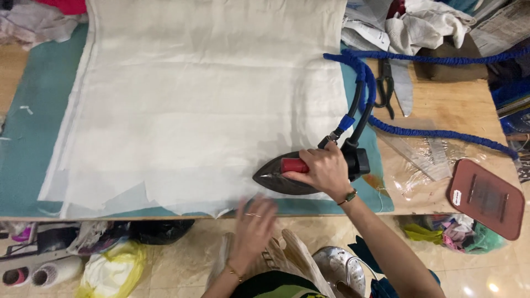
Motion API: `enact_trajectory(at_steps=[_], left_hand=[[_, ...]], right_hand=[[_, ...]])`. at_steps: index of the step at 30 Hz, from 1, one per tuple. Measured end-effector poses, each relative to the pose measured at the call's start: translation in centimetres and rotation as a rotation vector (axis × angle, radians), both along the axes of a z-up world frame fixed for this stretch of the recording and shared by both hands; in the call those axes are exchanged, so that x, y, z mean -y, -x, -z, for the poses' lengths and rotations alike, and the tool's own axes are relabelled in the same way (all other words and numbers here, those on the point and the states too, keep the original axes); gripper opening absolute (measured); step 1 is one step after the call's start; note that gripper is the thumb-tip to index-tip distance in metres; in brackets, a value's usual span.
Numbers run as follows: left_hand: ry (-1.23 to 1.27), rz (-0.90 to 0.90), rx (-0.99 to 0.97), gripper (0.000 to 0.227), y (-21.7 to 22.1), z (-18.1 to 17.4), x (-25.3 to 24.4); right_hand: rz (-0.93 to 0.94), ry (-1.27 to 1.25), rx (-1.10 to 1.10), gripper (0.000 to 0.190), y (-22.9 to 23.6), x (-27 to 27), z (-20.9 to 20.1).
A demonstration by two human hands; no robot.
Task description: The person irons a large piece of white fabric laid out on a table using a steam iron. They repeatedly smooth the fabric with their hands and move the iron across the surface to remove wrinkles.
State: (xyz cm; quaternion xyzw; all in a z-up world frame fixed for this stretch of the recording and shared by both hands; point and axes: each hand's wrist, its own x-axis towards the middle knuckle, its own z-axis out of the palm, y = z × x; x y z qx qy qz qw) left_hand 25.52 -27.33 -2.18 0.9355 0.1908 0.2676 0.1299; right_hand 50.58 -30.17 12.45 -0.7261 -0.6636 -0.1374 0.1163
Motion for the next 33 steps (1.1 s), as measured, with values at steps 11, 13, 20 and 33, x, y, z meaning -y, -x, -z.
enact_trajectory(at_steps=[11,13,20,33], left_hand=[[0.086,-0.227,-0.057,0.062,8.6,-0.4,-1.2],[0.082,-0.214,-0.037,0.063,8.9,-0.4,-1.2],[0.207,-0.171,-0.082,0.065,9.3,0.2,-1.4],[0.179,-0.142,-0.207,0.075,9.7,0.0,-0.7]], right_hand=[[0.046,-0.005,0.032,0.064,2.0,0.0,-0.1],[0.074,-0.034,0.031,0.063,2.2,-0.1,0.0],[0.279,-0.113,0.072,0.062,2.3,-1.5,0.0],[0.276,-0.09,0.034,0.065,1.4,-12.5,0.8]])
